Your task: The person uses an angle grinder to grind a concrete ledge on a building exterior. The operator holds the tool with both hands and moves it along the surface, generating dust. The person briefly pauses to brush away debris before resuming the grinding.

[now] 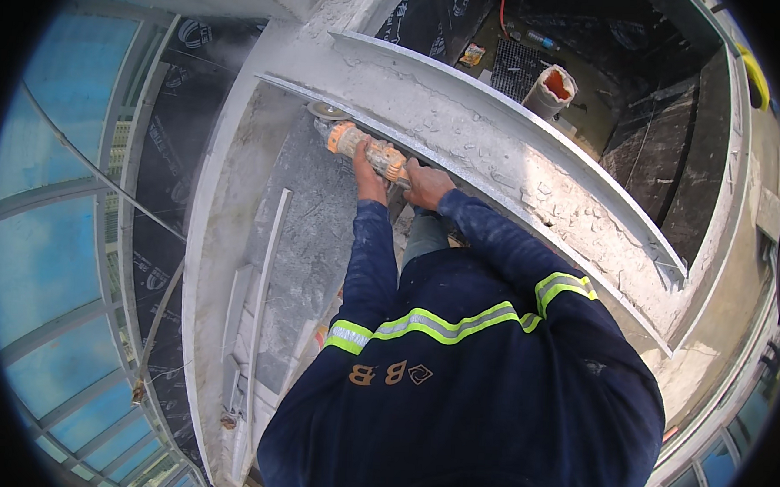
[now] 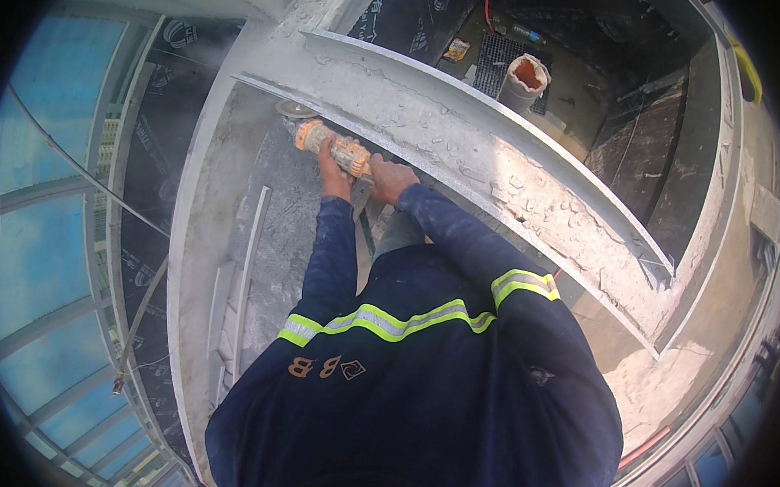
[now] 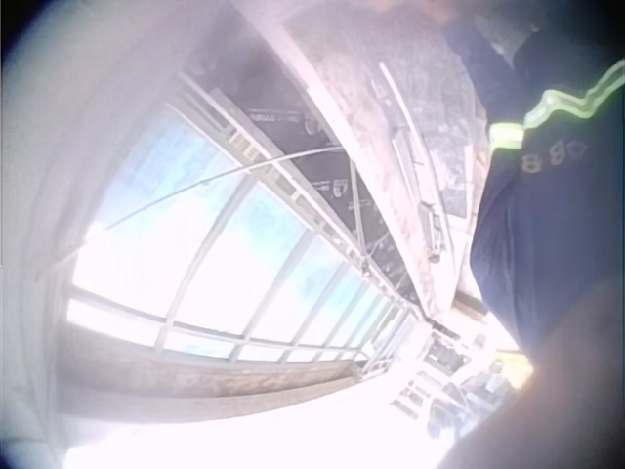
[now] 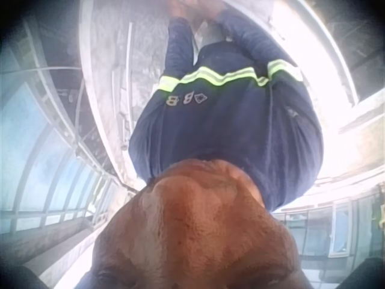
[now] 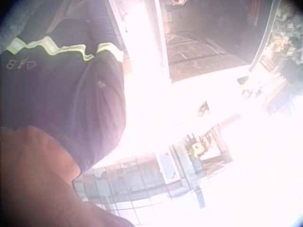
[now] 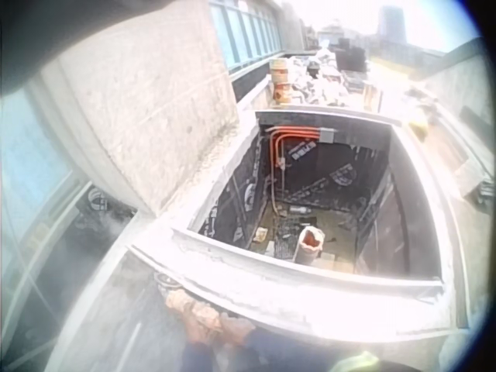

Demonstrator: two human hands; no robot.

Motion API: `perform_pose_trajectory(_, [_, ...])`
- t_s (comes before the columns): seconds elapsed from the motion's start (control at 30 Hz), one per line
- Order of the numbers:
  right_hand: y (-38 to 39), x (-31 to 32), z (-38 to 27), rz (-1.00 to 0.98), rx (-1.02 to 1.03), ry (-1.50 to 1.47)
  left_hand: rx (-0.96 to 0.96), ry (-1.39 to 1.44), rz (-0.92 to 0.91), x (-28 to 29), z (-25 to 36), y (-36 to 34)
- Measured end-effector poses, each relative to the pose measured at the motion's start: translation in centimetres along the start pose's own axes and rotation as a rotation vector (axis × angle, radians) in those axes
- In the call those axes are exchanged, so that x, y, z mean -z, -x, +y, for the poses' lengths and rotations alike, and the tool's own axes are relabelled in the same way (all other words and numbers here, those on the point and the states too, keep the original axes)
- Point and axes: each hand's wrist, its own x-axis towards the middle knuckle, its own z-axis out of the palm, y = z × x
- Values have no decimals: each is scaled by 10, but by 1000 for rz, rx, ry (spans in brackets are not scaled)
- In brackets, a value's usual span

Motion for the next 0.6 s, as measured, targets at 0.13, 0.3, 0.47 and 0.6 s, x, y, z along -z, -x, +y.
perform_pose_trajectory(0.13, [17,5,-2,-1,8,-10,-8,-13,16,-3,-4,17])
perform_pose_trajectory(0.3, [23,-3,6,-7,15,-19,2,23,6,-5,-4,32])
perform_pose_trajectory(0.47, [25,-3,7,11,16,-12,-9,54,12,-14,-4,39])
perform_pose_trajectory(0.6, [17,-1,6,-7,14,-5,-13,62,4,-9,-5,28])
